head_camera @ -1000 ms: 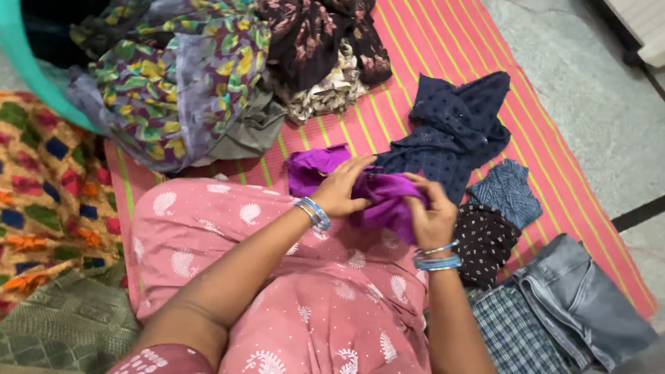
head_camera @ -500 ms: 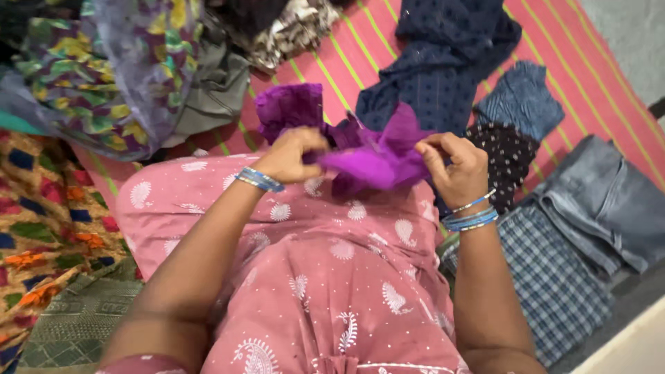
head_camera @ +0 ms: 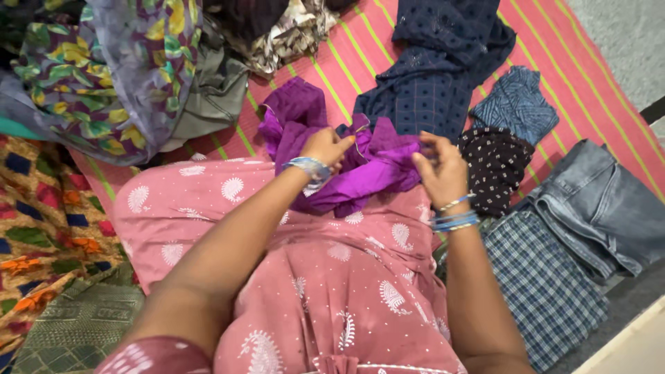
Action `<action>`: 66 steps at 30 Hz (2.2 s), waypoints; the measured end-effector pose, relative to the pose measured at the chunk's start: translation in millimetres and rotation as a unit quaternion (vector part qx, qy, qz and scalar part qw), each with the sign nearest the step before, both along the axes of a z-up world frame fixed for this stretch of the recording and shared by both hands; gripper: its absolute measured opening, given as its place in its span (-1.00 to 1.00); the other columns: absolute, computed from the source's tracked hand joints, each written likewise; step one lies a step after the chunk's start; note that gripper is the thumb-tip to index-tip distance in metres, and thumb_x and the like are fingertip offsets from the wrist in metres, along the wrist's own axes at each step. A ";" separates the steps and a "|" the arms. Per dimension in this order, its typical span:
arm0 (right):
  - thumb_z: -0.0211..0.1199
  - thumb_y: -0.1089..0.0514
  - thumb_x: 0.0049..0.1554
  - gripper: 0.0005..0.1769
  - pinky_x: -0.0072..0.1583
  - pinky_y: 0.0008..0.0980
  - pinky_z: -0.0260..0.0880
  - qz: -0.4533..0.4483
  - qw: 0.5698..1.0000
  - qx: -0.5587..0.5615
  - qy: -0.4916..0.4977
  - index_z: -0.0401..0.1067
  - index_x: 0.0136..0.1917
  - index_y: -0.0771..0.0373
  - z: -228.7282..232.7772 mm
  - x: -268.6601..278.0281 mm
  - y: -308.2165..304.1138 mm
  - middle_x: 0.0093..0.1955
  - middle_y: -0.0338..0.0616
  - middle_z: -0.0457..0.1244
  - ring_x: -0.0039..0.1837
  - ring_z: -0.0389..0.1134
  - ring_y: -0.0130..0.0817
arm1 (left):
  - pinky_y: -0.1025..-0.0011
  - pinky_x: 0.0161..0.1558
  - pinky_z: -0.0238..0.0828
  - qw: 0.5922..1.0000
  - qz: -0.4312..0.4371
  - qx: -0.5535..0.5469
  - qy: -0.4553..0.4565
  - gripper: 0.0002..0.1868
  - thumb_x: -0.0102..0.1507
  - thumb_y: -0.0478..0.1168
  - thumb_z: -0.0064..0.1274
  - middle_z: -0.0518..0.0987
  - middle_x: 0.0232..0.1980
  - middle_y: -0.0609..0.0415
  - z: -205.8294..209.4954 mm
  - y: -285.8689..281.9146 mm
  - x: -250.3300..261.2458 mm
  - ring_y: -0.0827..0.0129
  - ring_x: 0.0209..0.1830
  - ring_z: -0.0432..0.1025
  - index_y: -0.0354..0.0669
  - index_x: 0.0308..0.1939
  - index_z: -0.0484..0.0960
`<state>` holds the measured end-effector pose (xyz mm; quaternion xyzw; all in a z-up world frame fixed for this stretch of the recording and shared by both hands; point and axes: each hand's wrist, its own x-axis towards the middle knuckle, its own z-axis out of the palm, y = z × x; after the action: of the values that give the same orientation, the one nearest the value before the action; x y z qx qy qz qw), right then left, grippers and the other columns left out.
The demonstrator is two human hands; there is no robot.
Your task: The person folds various items of clothing, including checkered shirts, floral patterned fabrics, and purple garments, by hand on a mat. They smooth the fabric with their hands, fold the pieces into rectangular shapes, and place them onto stacks.
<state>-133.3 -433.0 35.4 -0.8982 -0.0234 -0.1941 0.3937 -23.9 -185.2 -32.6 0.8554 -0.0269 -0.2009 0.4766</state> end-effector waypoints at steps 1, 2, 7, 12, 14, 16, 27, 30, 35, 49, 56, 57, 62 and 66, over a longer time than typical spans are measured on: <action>0.34 0.15 0.17 -0.67 0.02 -0.31 0.53 0.028 0.999 -0.019 -0.042 0.46 0.17 0.33 -4.0 8.4 6.7 0.21 0.09 0.41 0.03 0.47 -0.16 | 0.11 -0.15 0.59 0.998 0.005 0.006 0.055 -0.41 0.21 0.18 0.13 0.68 -0.29 -0.28 -10.6 -12.2 8.0 -0.07 -0.25 0.66 -0.41 -0.29 0.63; 0.37 0.04 0.16 -0.53 0.02 -0.18 0.50 -0.021 0.996 -0.080 0.025 0.43 0.25 0.33 -10.3 17.2 15.2 0.15 0.17 0.40 0.03 0.45 -0.03 | 0.08 -0.13 0.60 0.994 0.010 0.011 0.110 -0.34 0.23 0.22 0.13 0.67 -0.26 -0.31 -23.3 -24.0 16.6 -0.11 -0.22 0.66 -0.48 -0.31 0.63; 0.36 -0.22 0.09 -0.44 0.13 0.07 0.43 -0.123 0.923 -0.213 0.296 0.50 0.10 0.29 -60.3 58.9 36.2 0.04 0.29 0.38 0.09 0.42 0.24 | 0.04 -0.02 0.49 0.987 0.052 0.100 -0.111 -0.62 0.12 -0.01 0.16 0.62 -0.16 -0.33 -97.7 -57.6 40.7 -0.14 -0.11 0.55 -0.28 -0.20 0.67; 0.28 0.17 0.21 -0.76 0.19 -0.29 0.43 -0.028 0.983 0.178 0.020 0.51 0.03 0.41 -58.8 62.5 7.6 0.11 0.16 0.41 0.12 0.43 -0.17 | 0.12 -0.18 0.55 0.850 0.220 -0.463 0.122 -0.88 0.24 -0.23 0.02 0.62 -0.27 -0.03 -42.5 0.7 81.5 0.14 -0.28 0.56 -0.16 -0.20 0.59; 0.20 0.38 0.25 -0.91 0.35 -0.37 0.35 0.067 0.935 0.330 -0.110 0.46 0.03 0.43 -30.8 68.4 9.8 0.36 0.14 0.31 0.32 0.35 -0.31 | 0.15 -0.24 0.58 0.807 0.161 -0.562 0.088 -0.93 0.28 -0.31 -0.03 0.62 -0.32 0.10 12.9 18.7 90.5 0.25 -0.35 0.56 -0.12 -0.19 0.55; 0.13 0.47 0.23 -0.83 0.42 -0.36 0.33 0.119 0.885 0.413 -0.180 0.45 0.08 0.39 0.0 68.7 15.3 0.48 0.12 0.21 0.42 0.32 -0.31 | 0.38 -0.32 0.36 0.785 0.082 -0.614 -0.030 -0.95 0.43 -0.35 0.02 0.50 -0.30 0.24 64.4 21.0 84.0 0.48 -0.39 0.39 -0.12 -0.07 0.53; 0.14 0.53 0.12 -0.85 0.14 -0.41 0.48 0.040 0.921 0.382 -0.065 0.48 -0.18 0.42 -20.9 26.8 -7.9 0.33 0.29 0.33 0.15 0.45 -0.32 | 0.14 -0.11 0.54 0.714 0.138 -0.629 0.274 -0.88 0.28 -0.24 -0.02 0.64 -0.17 0.07 39.6 20.2 12.7 0.20 -0.18 0.57 -0.06 -0.11 0.53; 0.12 0.53 0.11 -0.85 0.11 -0.40 0.47 0.029 0.917 0.398 -0.026 0.48 -0.14 0.43 -20.5 10.2 -15.7 0.34 0.23 0.32 0.09 0.42 -0.32 | 0.07 -0.22 0.57 0.763 0.160 -0.540 0.317 -0.88 0.31 -0.28 0.00 0.60 -0.20 -0.02 -34.7 21.2 4.0 0.13 -0.29 0.57 -0.09 -0.07 0.47; 0.06 0.51 0.18 -0.80 0.15 -0.28 0.56 0.082 0.916 0.391 0.033 0.51 -0.12 0.45 -36.9 -3.9 4.5 0.07 0.16 0.43 0.04 0.48 -0.22 | -0.04 -0.30 0.65 0.798 0.168 -0.523 0.248 -0.80 0.31 -0.39 -0.02 0.55 -0.25 -0.14 -34.0 28.7 9.2 0.02 -0.40 0.58 -0.07 -0.09 0.30; 0.18 -0.06 0.17 -0.27 0.48 -0.30 0.16 0.089 0.932 0.154 -0.316 0.15 0.50 0.32 -55.8 98.6 48.9 0.44 -0.07 0.17 0.43 0.22 -0.24 | 0.34 -0.07 0.68 0.800 0.070 -0.595 -0.041 -0.76 0.37 -0.45 -0.16 0.57 -0.07 0.11 67.4 -47.0 -92.9 0.50 -0.15 0.56 -0.23 0.09 0.22; -0.11 0.03 0.45 -0.44 0.52 -0.23 0.10 0.228 0.694 0.663 -0.162 -0.05 0.64 0.18 6.8 117.2 36.3 0.65 -0.10 0.00 0.56 0.11 -0.16 | 0.47 -0.38 0.32 0.901 0.110 -0.409 -0.092 -0.01 0.31 -0.39 0.05 0.58 -0.27 -0.05 99.6 -37.3 -107.9 0.43 -0.39 0.40 -0.34 0.58 -0.37; -0.10 0.05 0.44 -0.46 0.48 -0.24 0.10 0.232 0.679 0.678 -0.164 -0.03 0.62 0.17 12.8 114.5 39.0 0.61 -0.11 0.01 0.52 0.11 -0.18 | 0.48 -0.33 0.39 0.898 0.102 -0.413 -0.112 0.06 0.28 -0.36 0.07 0.61 -0.23 -0.03 104.0 -35.1 -110.2 0.43 -0.35 0.45 -0.36 0.56 -0.45; -0.01 0.11 0.40 -0.55 0.29 -0.30 0.09 0.266 0.726 0.627 -0.095 0.08 0.51 0.15 34.0 105.5 52.0 0.41 -0.15 0.07 0.31 0.12 -0.25 | 0.15 0.14 0.35 0.889 0.032 -0.166 -0.427 -0.01 0.15 -0.24 0.28 0.54 0.06 -0.18 131.3 -9.9 -111.5 0.00 0.09 0.47 -0.42 0.41 -0.11; 0.06 0.17 0.36 -0.62 0.14 -0.34 0.09 0.282 0.678 0.669 -0.118 0.17 0.42 0.13 37.9 110.6 68.9 0.24 -0.19 0.11 0.14 0.13 -0.31 | -0.08 0.31 0.10 0.807 0.078 -0.034 -0.584 -0.29 0.02 -0.21 0.28 0.41 0.06 -0.18 156.9 4.7 -98.7 -0.17 0.23 0.29 -0.24 0.18 0.28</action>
<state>-22.8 -364.0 73.3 -0.3159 -0.1861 -0.1423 0.9194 -122.6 -180.5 124.3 0.7937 -0.2400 0.3762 0.4135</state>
